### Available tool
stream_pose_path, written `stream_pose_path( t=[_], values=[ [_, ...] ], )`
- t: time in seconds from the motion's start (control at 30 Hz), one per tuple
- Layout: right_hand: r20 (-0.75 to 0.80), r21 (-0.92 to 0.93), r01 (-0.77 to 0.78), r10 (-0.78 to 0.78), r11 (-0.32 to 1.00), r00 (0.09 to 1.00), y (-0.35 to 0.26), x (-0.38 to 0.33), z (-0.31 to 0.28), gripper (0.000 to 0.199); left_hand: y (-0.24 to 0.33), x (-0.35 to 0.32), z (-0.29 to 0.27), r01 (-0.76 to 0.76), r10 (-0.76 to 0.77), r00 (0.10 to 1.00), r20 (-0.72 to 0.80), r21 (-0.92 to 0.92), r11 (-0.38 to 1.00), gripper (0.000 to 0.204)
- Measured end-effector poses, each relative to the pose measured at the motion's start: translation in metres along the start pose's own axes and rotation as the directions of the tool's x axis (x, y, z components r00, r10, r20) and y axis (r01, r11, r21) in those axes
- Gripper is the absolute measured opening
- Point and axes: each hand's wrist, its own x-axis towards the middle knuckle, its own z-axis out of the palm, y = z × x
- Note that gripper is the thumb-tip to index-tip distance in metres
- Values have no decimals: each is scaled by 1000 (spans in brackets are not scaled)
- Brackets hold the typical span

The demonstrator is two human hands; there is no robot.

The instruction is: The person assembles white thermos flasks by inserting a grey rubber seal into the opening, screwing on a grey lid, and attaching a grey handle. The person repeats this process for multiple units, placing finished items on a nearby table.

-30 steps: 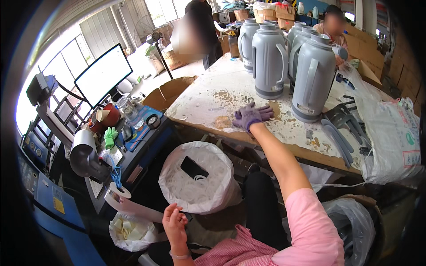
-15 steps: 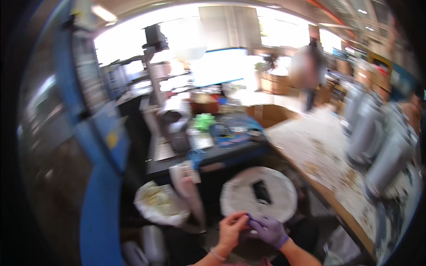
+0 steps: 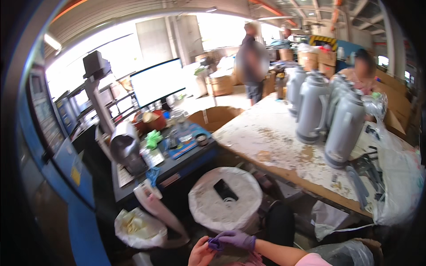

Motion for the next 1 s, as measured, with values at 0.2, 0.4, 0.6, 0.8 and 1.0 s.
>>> stream_pose_path(
  t=[0.2,0.4,0.6,0.8,1.0],
  values=[
    [24,86,-87,85,993,996,-17,-21,12,37,-10,11,-5,-7,1,990,139,39,999,21],
    [-53,-135,59,-67,989,996,1,-17,-7,31,-3,-4,3,68,-74,971,228,34,997,24],
    [-35,-834,170,-358,525,933,5,-6,5,37,-17,11,-19,-70,115,988,-101,375,924,32],
    [-9,-837,188,-355,514,935,2,-9,-4,49,-40,33,-26,-415,670,737,89,843,343,32],
    [113,-975,104,33,195,993,-2,-19,-14,44,-14,18,-13,-295,410,903,133,884,363,18]
  ],
)
